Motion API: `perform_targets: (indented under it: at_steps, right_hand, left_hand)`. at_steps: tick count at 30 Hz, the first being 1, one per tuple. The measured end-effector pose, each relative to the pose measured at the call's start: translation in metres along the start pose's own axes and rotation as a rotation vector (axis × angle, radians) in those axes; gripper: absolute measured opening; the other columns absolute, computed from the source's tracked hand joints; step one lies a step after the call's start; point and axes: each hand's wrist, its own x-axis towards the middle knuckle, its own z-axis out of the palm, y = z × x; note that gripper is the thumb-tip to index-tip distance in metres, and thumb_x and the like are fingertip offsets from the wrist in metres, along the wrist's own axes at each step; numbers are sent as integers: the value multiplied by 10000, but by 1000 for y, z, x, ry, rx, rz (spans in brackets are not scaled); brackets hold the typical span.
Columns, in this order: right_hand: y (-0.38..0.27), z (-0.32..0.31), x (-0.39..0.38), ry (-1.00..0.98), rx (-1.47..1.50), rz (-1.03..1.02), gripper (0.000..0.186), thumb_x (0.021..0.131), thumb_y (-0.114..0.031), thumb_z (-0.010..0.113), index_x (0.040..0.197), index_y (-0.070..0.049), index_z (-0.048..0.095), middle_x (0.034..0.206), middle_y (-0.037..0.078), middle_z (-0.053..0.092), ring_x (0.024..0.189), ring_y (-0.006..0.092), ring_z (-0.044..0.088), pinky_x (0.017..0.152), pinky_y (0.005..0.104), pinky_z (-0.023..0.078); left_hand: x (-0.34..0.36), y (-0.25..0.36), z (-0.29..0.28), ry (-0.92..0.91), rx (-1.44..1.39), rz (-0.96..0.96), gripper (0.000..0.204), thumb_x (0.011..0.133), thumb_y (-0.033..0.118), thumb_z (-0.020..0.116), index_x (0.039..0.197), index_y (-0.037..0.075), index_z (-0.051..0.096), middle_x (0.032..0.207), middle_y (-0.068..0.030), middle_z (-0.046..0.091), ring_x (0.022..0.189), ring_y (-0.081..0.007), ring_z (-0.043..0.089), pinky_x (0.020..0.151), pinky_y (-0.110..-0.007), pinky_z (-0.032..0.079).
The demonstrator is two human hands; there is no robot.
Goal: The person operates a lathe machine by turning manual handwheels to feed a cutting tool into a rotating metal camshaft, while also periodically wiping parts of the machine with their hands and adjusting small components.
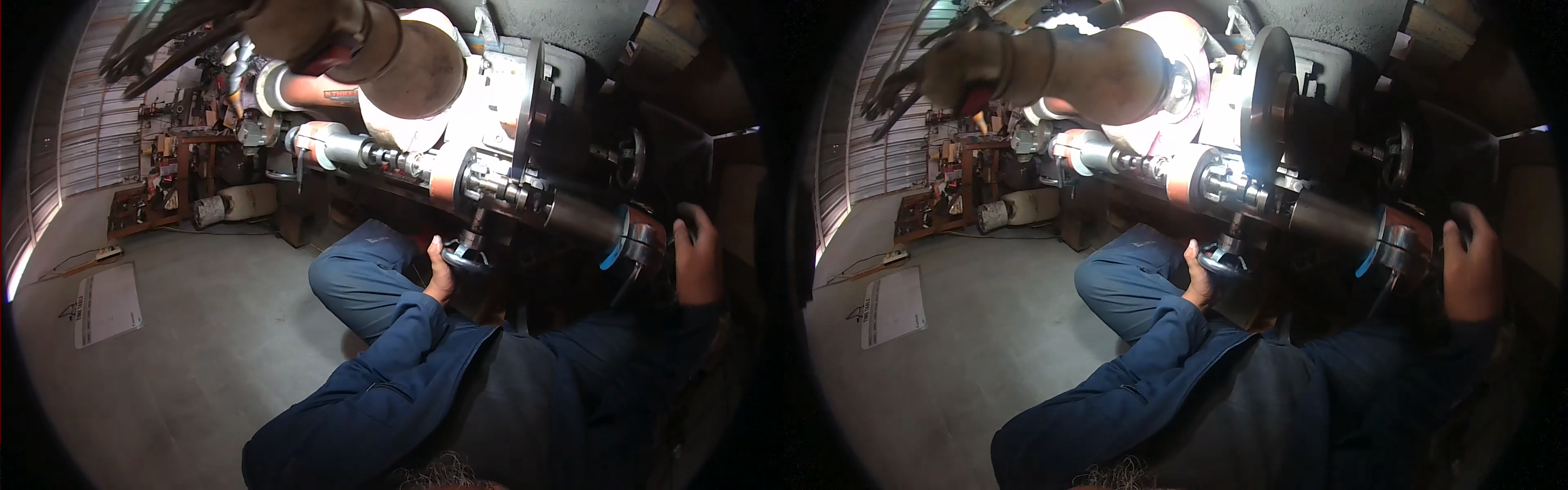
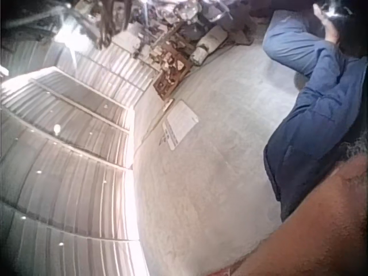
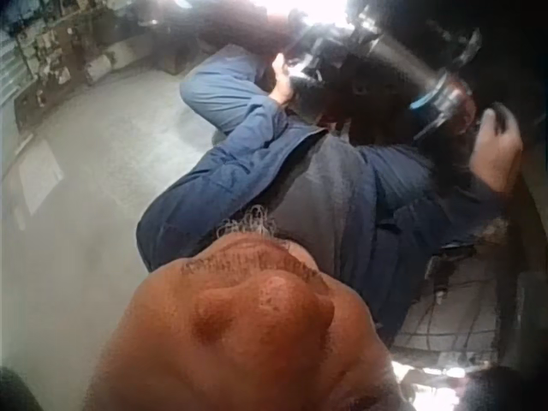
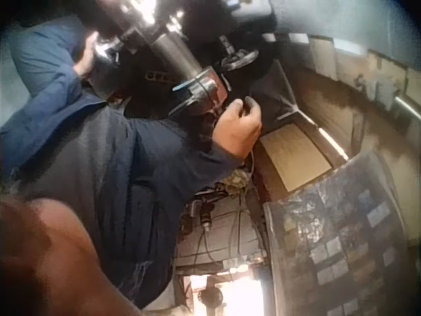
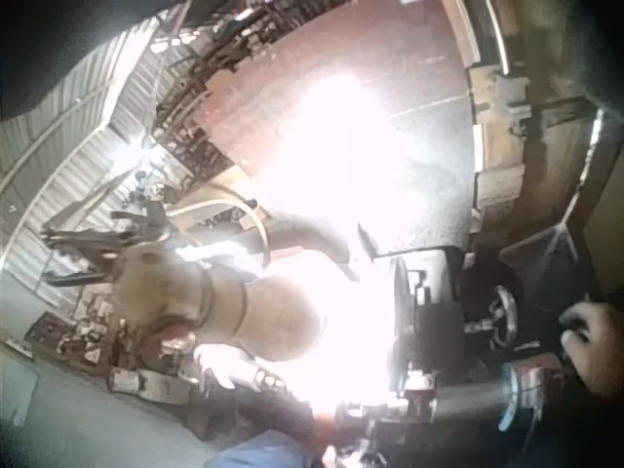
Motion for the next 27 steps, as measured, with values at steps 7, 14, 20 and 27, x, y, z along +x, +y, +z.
perform_targets:
  at_steps: [7,14,20,27]
  right_hand:
    - [6,6,43,-56,-212,18,568,917,-393,589,1270,51,554,1297,267,564,1244,392,518,1033,422,410]
    - [-55,-10,-30,490,12,135,572,940,-450,577,1305,-10,552,1181,212,649,1094,366,630,913,410,498]
    - [-2,41,-67,799,-250,-348,424,951,-314,584,1323,-110,564,1128,113,686,999,362,657,836,421,517]
    - [7,35,-62,762,-331,-406,357,955,-288,556,1296,-188,584,1077,146,695,938,356,675,797,452,533]
  left_hand:
    - [25,-2,-33,401,655,787,525,958,468,505,1122,-26,572,1074,-122,606,959,-230,586,864,-359,474]
    - [-31,68,41,107,1423,873,772,725,565,761,1169,-42,586,1104,-252,650,1053,-412,607,942,-459,451]
    - [-55,102,89,-66,1890,448,890,527,676,820,1049,-24,648,1020,-220,695,1031,-360,652,990,-444,416]
    - [-28,102,82,-243,1731,237,767,579,508,895,1017,-66,637,867,-174,698,779,-259,696,741,-372,556]
